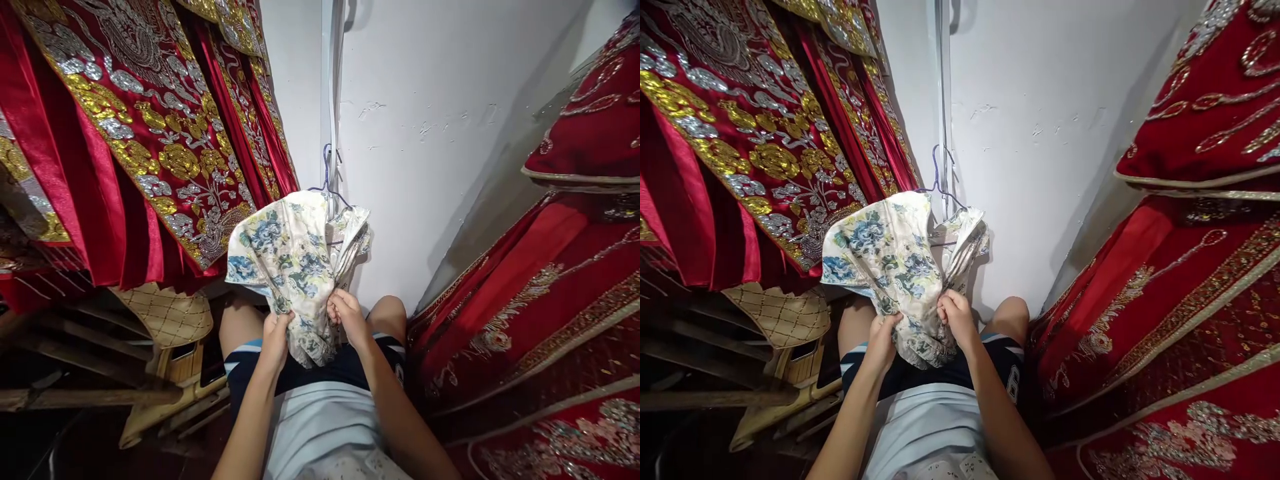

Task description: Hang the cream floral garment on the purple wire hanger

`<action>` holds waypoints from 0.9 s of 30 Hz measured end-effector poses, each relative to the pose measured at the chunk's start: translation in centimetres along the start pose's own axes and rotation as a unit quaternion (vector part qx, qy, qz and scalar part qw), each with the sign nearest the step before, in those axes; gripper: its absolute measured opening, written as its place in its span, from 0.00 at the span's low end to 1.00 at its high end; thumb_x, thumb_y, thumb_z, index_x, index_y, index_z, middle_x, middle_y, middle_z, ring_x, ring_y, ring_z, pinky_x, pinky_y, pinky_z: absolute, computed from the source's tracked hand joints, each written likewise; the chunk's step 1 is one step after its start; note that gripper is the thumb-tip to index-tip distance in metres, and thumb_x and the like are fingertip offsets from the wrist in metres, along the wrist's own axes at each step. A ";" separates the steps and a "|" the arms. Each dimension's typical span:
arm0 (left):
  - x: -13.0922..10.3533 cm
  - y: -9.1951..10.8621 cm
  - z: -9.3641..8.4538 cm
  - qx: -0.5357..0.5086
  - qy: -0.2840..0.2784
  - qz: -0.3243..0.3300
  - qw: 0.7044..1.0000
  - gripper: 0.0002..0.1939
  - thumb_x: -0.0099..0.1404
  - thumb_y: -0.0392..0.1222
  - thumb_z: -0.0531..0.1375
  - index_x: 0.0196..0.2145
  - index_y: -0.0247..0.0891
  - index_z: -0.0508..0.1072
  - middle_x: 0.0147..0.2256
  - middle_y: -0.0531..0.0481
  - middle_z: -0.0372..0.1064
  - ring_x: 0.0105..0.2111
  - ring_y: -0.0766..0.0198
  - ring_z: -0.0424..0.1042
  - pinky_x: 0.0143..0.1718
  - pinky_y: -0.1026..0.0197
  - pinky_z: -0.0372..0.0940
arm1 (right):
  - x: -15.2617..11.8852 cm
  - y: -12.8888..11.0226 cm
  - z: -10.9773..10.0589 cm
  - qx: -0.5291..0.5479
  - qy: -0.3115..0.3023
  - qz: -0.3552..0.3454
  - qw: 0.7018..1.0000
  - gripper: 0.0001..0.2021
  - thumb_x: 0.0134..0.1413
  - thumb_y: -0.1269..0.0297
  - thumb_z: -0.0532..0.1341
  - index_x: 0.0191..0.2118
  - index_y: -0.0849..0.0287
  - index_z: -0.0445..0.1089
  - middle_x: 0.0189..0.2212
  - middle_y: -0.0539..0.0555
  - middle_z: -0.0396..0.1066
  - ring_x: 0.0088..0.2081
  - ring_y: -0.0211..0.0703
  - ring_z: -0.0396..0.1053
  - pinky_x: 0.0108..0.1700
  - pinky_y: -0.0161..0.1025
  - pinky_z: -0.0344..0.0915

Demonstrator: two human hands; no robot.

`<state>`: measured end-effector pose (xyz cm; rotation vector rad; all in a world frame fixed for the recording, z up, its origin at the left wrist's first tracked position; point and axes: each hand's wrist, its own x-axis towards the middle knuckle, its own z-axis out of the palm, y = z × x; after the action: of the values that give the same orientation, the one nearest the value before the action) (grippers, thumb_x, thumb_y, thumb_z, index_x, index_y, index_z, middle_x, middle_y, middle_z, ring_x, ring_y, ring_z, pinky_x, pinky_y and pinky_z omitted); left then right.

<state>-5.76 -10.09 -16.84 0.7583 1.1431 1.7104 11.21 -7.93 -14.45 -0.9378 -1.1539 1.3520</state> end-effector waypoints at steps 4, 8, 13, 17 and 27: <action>1.0 -0.7 -0.4 -0.008 0.175 0.143 0.974 0.17 0.50 0.41 0.66 0.39 0.39 0.69 0.36 0.50 0.69 0.38 0.61 0.70 0.42 0.60 0.64 | -1.2 0.3 -0.3 -0.002 0.047 0.005 0.999 0.13 0.50 0.54 0.60 0.24 0.59 0.66 0.14 0.44 0.59 0.17 0.31 0.52 0.22 0.33 0.47; -0.9 -2.0 0.7 0.137 0.085 0.304 0.939 0.13 0.57 0.37 0.64 0.41 0.40 0.70 0.42 0.49 0.67 0.43 0.61 0.68 0.47 0.60 0.61 | -2.3 0.0 -0.2 -0.024 0.023 0.005 0.999 0.13 0.51 0.54 0.60 0.26 0.60 0.70 0.15 0.47 0.64 0.17 0.32 0.54 0.21 0.32 0.48; -2.5 -2.6 3.4 0.243 -0.148 0.270 0.920 0.04 0.62 0.36 0.59 0.37 0.40 0.72 0.34 0.50 0.70 0.37 0.59 0.69 0.41 0.60 0.62 | -2.7 -0.8 0.4 -0.029 -0.029 0.006 0.999 0.12 0.49 0.56 0.63 0.26 0.61 0.72 0.15 0.49 0.68 0.15 0.31 0.54 0.20 0.32 0.48; -1.5 -2.7 4.4 0.269 -0.183 0.293 0.899 0.04 0.65 0.38 0.58 0.31 0.39 0.70 0.30 0.50 0.68 0.33 0.59 0.68 0.37 0.60 0.60 | -0.4 -3.4 0.1 0.022 0.015 0.002 1.000 0.14 0.46 0.53 0.65 0.27 0.61 0.74 0.13 0.47 0.64 0.15 0.30 0.51 0.18 0.32 0.45; 2.5 -4.6 4.4 0.309 -0.260 0.258 0.878 0.06 0.62 0.37 0.59 0.27 0.39 0.67 0.27 0.51 0.65 0.30 0.61 0.65 0.35 0.61 0.58 | 8.5 -15.3 2.8 0.070 0.094 -0.153 0.981 0.09 0.54 0.62 0.63 0.29 0.64 0.72 0.15 0.45 0.63 0.15 0.26 0.52 0.16 0.28 0.44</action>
<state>-1.33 -5.52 -19.38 1.9394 1.1540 1.3731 10.99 -0.58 1.65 -0.7352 -0.9986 1.0571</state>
